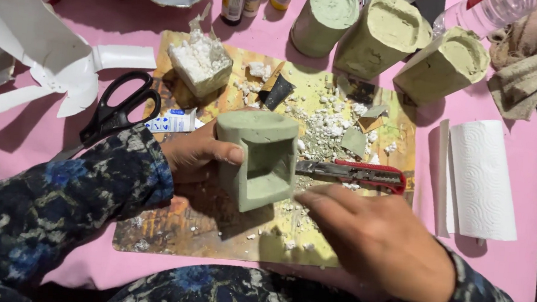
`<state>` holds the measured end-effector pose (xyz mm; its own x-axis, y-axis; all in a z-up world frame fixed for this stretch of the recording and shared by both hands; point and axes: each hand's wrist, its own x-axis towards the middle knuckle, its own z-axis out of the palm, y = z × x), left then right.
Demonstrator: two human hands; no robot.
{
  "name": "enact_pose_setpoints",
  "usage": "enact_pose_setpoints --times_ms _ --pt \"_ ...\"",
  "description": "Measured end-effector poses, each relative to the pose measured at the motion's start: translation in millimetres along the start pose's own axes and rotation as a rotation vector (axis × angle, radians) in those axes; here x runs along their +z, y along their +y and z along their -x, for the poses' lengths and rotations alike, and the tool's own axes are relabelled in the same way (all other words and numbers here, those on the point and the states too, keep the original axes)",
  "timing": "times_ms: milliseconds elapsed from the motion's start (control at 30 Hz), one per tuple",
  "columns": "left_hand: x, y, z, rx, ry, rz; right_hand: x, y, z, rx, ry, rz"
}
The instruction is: Refining and scraping the edges of a molded clay object using a utility knife.
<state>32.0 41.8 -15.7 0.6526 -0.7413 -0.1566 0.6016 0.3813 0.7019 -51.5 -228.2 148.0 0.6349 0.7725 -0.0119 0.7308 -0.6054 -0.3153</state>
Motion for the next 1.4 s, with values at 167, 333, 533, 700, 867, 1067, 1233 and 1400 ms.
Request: enact_pose_setpoints --times_ms 167,333,533,700,867,1067,1233,1400 --pt "1 1 1 -0.026 -0.023 0.118 10 4 -17 0.049 0.030 -0.099" --pt "0 1 1 -0.057 -0.010 0.080 31 6 -35 0.001 -0.005 -0.144" --pt "-2 -2 2 -0.045 0.052 0.065 34 11 -29 -0.034 0.129 -0.184" --pt "8 5 5 -0.054 0.061 0.042 60 -12 -38 0.083 -0.012 -0.219" --pt "6 7 5 -0.061 0.041 -0.031 36 -6 -15 0.028 0.044 -0.310" --pt "-8 -2 1 -0.067 0.060 0.049 18 6 -6 0.016 0.130 -0.301" --pt "3 4 5 -0.080 0.016 0.056 63 2 -27 0.040 0.097 -0.124" --pt "0 2 7 -0.069 0.050 -0.036 70 -2 -30 0.055 0.044 -0.222"
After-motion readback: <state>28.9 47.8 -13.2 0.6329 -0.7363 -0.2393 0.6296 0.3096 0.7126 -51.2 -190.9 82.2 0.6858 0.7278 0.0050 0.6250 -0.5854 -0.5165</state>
